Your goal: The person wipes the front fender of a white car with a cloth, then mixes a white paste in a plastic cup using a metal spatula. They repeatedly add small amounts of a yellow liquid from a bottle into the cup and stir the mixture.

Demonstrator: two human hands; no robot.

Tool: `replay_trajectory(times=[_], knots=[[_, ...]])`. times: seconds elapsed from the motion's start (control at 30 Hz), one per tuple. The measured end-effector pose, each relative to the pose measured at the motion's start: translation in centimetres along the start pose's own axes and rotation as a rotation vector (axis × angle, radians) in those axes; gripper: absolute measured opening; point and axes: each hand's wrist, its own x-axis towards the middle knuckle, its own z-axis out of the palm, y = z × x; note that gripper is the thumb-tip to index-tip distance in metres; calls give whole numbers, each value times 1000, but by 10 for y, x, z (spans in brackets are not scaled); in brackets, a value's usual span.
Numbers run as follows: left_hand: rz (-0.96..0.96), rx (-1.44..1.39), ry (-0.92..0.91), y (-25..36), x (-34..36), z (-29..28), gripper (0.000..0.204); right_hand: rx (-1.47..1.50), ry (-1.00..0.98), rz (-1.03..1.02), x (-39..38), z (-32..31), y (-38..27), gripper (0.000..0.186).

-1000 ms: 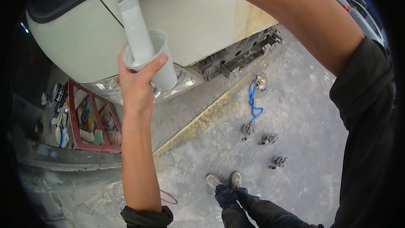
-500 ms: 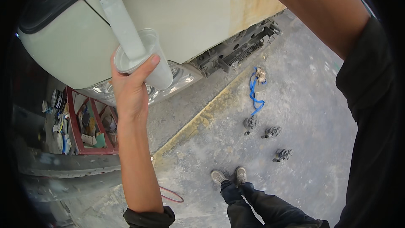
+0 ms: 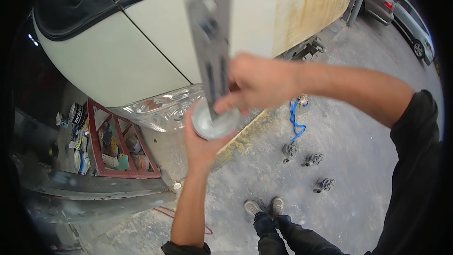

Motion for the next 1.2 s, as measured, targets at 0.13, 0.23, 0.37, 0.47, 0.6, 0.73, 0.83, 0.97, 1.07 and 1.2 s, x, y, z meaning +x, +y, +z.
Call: replay_trajectory(times=[0.13,0.23,0.37,0.47,0.6,0.73,0.83,0.97,1.07,1.2], knots=[[-196,-89,-82,-76,-81,8,88,-25,39,-75,-40,57,22,20],[-295,29,-199,-85,-117,9,97,120,129,-123,-51,81,34,18],[-300,21,-484,-84,-121,-2,101,726,139,2,-64,132,33,18],[-444,-26,-664,-104,-129,-16,104,1146,192,105,-65,168,27,28],[-376,67,-844,-149,-143,-42,98,1027,125,-264,-53,200,57,47],[-402,-95,-468,-213,-160,-28,89,971,513,-14,-67,257,124,63],[-297,-105,-139,-285,-189,-6,88,800,704,-11,-85,310,166,69],[-294,-144,-102,-365,-223,24,88,943,767,-2,-106,367,214,67],[-213,74,-234,-410,-247,22,89,883,776,-135,-131,393,262,66],[-296,-13,-142,-438,-266,35,87,879,744,-171,-162,437,277,66]])
